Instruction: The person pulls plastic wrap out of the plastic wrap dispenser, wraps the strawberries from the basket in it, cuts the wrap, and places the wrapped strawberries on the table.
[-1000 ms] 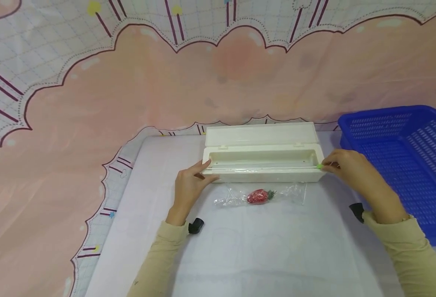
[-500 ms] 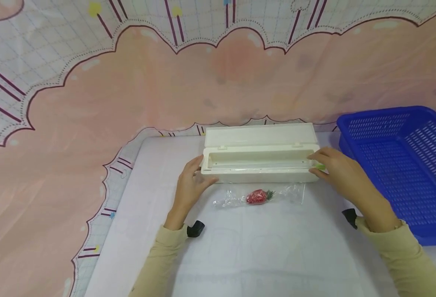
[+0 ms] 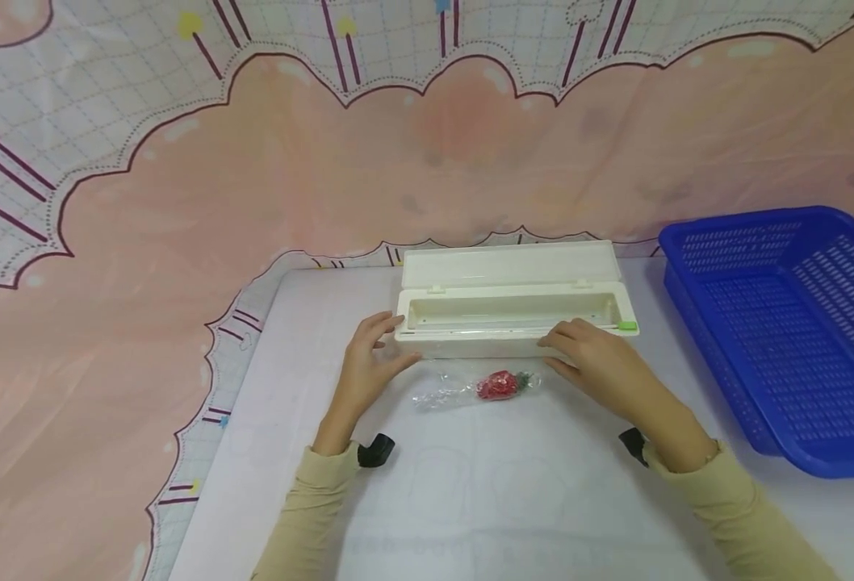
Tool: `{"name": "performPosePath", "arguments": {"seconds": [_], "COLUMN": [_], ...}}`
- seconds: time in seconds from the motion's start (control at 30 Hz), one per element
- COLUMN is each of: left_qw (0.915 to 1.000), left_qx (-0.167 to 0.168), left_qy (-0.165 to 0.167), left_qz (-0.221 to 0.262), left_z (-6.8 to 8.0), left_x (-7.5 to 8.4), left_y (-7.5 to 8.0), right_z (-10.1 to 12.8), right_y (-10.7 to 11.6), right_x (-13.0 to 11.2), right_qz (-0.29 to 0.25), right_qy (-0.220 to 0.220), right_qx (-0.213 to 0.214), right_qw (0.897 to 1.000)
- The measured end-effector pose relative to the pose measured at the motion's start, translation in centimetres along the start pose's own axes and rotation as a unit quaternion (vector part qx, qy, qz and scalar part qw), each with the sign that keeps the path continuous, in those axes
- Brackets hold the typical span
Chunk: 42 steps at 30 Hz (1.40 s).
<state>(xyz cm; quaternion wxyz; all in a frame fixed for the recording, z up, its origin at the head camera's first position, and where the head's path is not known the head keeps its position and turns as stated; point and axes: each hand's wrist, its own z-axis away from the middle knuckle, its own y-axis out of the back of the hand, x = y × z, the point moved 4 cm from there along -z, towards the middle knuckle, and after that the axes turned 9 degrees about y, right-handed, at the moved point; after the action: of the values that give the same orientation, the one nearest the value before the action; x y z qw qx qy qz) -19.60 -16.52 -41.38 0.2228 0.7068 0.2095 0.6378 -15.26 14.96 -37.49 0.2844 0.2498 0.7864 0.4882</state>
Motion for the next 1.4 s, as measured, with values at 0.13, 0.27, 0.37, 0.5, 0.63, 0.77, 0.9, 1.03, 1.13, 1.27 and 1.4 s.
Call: {"name": "performPosePath", "arguments": {"seconds": [0.13, 0.27, 0.37, 0.5, 0.63, 0.77, 0.9, 1.03, 1.13, 1.27, 1.4], "left_qw": [0.9999, 0.9996, 0.9994, 0.9989, 0.9978, 0.9962, 0.9931, 0.9917, 0.9958, 0.9964, 0.9897], "left_qx": [-0.005, -0.008, -0.013, -0.034, -0.057, -0.081, -0.111, -0.118, -0.077, -0.004, -0.005], "left_qy": [-0.01, -0.018, -0.016, -0.01, -0.011, -0.013, -0.006, 0.001, -0.012, -0.071, -0.139], "left_qz": [0.007, 0.019, 0.027, 0.031, 0.031, 0.028, 0.036, 0.049, 0.048, 0.046, 0.034], "left_z": [0.1, 0.1, 0.3, 0.6, 0.8, 0.8, 0.9, 0.9, 1.1, 2.1, 3.3], "left_x": [-0.2, -0.2, -0.3, -0.3, -0.2, -0.1, -0.1, -0.1, 0.3, 2.1, 3.9], "left_y": [-0.2, -0.3, -0.3, -0.2, 0.0, 0.3, 0.8, 1.3, 1.6, 1.5, 0.3], "right_z": [-0.6, -0.9, -1.2, -1.2, -1.1, -1.2, -1.4, -1.5, -1.5, -1.6, -1.7], "right_y": [-1.7, -3.1, -4.0, -4.9, -5.5, -5.9, -6.2, -6.3, -6.3, -6.4, -6.5], "right_x": [-1.0, -1.7, -2.0, -2.2, -2.2, -2.2, -2.1, -2.1, -2.1, -2.2, -2.3], "right_qz": [-0.035, -0.058, -0.067, -0.068, -0.074, -0.075, -0.077, -0.074, -0.075, -0.086, -0.094], "right_qy": [0.021, 0.033, 0.044, 0.052, 0.039, 0.023, 0.01, 0.003, 0.0, -0.006, -0.015], "right_qx": [-0.038, -0.067, -0.076, -0.085, -0.092, -0.091, -0.093, -0.096, -0.096, -0.094, -0.098], "right_qw": [0.998, 0.996, 0.994, 0.993, 0.992, 0.993, 0.993, 0.993, 0.993, 0.992, 0.991]}}
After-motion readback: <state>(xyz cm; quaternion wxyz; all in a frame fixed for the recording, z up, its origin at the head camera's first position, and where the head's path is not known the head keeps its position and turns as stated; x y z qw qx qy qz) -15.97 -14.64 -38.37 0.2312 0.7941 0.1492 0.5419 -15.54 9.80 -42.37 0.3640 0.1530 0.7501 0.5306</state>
